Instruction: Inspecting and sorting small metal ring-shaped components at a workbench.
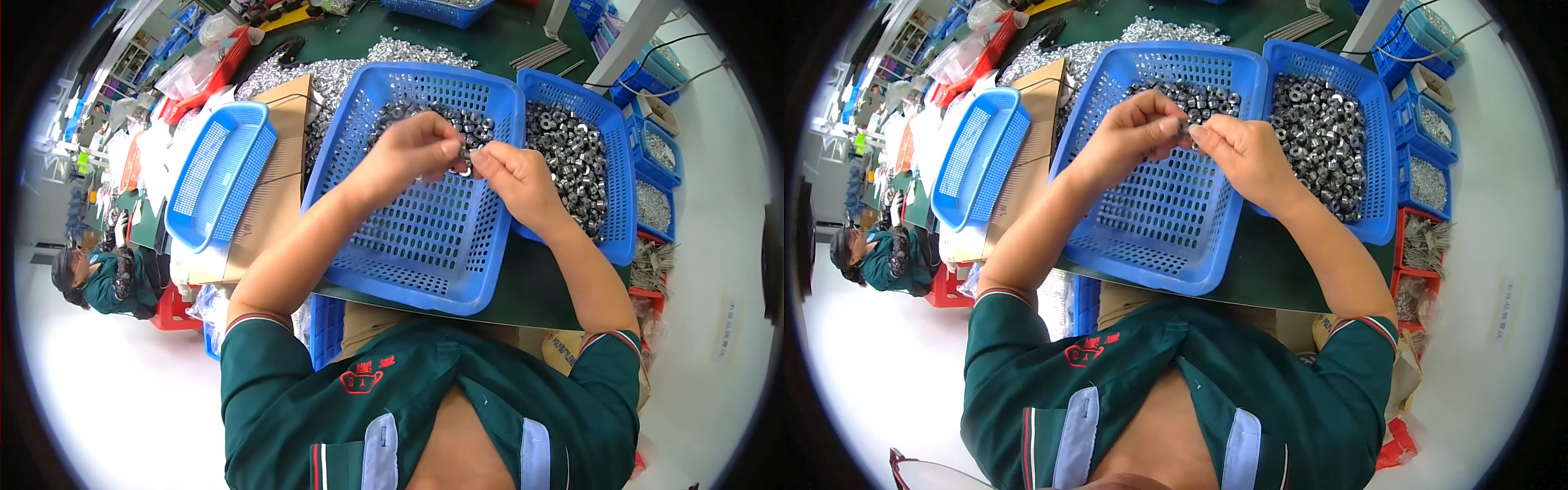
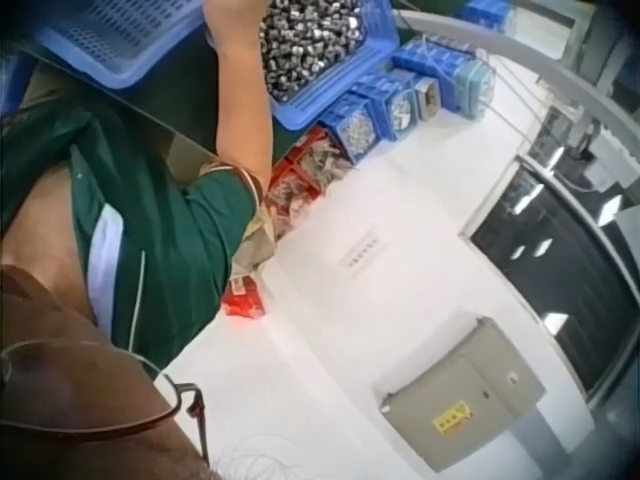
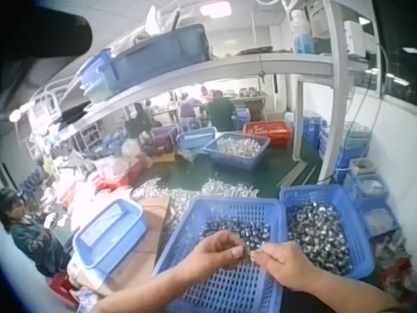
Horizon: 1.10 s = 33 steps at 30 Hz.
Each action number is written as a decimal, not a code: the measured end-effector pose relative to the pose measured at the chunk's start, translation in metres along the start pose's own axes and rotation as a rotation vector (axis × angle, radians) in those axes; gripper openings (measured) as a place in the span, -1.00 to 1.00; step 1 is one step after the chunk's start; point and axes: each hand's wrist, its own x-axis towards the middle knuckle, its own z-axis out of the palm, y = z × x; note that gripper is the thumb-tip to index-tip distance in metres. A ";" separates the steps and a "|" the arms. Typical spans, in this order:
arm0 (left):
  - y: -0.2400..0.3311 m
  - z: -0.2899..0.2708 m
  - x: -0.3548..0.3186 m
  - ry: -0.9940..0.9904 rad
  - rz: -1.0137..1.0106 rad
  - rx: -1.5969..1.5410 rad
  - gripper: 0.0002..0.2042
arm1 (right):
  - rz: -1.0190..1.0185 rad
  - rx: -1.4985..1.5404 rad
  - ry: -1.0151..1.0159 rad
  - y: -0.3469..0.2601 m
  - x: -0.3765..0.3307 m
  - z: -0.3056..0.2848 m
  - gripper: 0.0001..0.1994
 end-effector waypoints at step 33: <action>-0.056 -0.030 0.011 -0.075 -0.067 1.366 -0.78 | -0.130 -0.067 0.094 0.011 -0.005 0.006 -0.71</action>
